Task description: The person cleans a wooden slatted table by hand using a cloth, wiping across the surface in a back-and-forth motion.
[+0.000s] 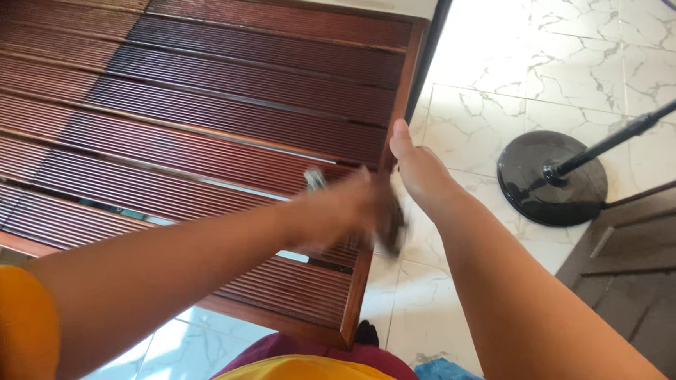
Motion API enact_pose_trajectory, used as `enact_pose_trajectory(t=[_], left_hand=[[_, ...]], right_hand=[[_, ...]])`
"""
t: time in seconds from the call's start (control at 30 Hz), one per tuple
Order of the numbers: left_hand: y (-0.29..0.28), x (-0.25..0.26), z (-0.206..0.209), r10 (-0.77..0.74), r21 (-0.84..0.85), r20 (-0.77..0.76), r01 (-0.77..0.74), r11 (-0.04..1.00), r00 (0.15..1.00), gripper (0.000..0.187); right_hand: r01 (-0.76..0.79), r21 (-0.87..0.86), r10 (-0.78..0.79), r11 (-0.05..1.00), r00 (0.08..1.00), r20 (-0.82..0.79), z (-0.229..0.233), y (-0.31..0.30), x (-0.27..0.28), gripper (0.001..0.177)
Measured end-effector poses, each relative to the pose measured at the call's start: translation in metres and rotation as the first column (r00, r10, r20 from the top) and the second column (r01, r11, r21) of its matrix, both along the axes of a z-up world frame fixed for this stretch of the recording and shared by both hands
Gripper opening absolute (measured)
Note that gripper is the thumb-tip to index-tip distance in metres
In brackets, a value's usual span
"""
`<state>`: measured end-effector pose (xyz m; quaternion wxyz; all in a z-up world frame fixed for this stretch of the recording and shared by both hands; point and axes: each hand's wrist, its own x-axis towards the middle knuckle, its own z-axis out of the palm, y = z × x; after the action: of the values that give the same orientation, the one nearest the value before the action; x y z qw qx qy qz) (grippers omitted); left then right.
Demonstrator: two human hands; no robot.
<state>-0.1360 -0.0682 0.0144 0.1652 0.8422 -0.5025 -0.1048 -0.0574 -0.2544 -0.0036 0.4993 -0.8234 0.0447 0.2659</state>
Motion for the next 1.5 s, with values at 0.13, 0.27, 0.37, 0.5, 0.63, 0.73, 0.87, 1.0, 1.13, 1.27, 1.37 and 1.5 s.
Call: enact_pose_trajectory(t=[0.13, 0.27, 0.37, 0.5, 0.63, 0.73, 0.87, 1.0, 1.13, 1.27, 1.37, 1.5], left_hand=[[-0.020, -0.003, -0.005, 0.295, -0.101, 0.167, -0.281, 0.954, 0.941, 0.042], [-0.015, -0.076, -0.002, -0.040, -0.088, 0.051, 0.044, 0.995, 0.998, 0.040], [0.000, -0.101, 0.011, -0.250, -0.157, 0.039, 0.253, 0.955, 0.967, 0.031], [-0.001, -0.085, 0.011, -0.357, -0.206, 0.028, 0.355, 0.912, 0.934, 0.034], [-0.008, -0.028, 0.000, -0.027, 0.050, -0.071, 0.031, 0.998, 0.997, 0.024], [-0.012, -0.006, -0.003, 0.299, -0.087, 0.137, -0.289, 0.953, 0.944, 0.032], [-0.027, -0.044, -0.011, 0.232, 0.032, 0.229, -0.246, 0.969, 0.945, 0.043], [-0.014, -0.111, -0.001, -0.077, -0.082, 0.032, 0.079, 0.993, 0.997, 0.029], [-0.002, -0.102, 0.011, -0.210, -0.126, -0.014, 0.207, 0.970, 0.978, 0.020], [-0.015, -0.044, 0.003, 0.227, -0.077, 0.064, -0.222, 0.972, 0.972, 0.021], [-0.024, -0.035, -0.008, 0.349, -0.129, 0.053, -0.340, 0.932, 0.936, 0.015], [-0.016, -0.081, -0.006, -0.066, -0.233, -0.036, 0.056, 0.971, 0.997, 0.013]], right_hand=[[0.000, 0.199, 0.013, 0.980, 0.998, -0.065, 0.001, -0.009, 0.001, 0.096], [-0.058, 0.149, 0.062, 0.987, 0.998, -0.025, 0.001, -0.014, -0.004, 0.100], [-0.048, 0.139, 0.053, 0.989, 0.998, -0.034, -0.007, -0.012, -0.009, 0.098], [-0.036, 0.033, 0.037, 0.999, 0.999, -0.002, -0.012, -0.008, -0.002, 0.100], [-0.075, 0.015, 0.074, 0.997, 0.997, 0.030, -0.013, -0.012, 0.001, 0.093], [-0.026, 0.083, 0.025, 0.996, 1.000, 0.010, -0.013, -0.011, -0.007, 0.090], [-0.060, 0.035, 0.058, 0.998, 0.997, 0.049, -0.008, -0.013, -0.017, 0.088], [-0.108, -0.059, 0.112, 0.992, 0.991, 0.073, 0.001, -0.010, -0.015, 0.088], [-0.144, -0.107, 0.148, 0.984, 0.989, 0.025, 0.006, -0.010, -0.012, 0.087], [-0.150, -0.047, 0.151, 0.988, 0.988, 0.014, 0.003, -0.016, -0.005, 0.086], [-0.175, -0.031, 0.175, 0.984, 0.984, -0.018, 0.000, -0.021, -0.002, 0.084], [-0.228, -0.061, 0.230, 0.972, 0.972, 0.046, -0.002, -0.026, 0.003, 0.094]])
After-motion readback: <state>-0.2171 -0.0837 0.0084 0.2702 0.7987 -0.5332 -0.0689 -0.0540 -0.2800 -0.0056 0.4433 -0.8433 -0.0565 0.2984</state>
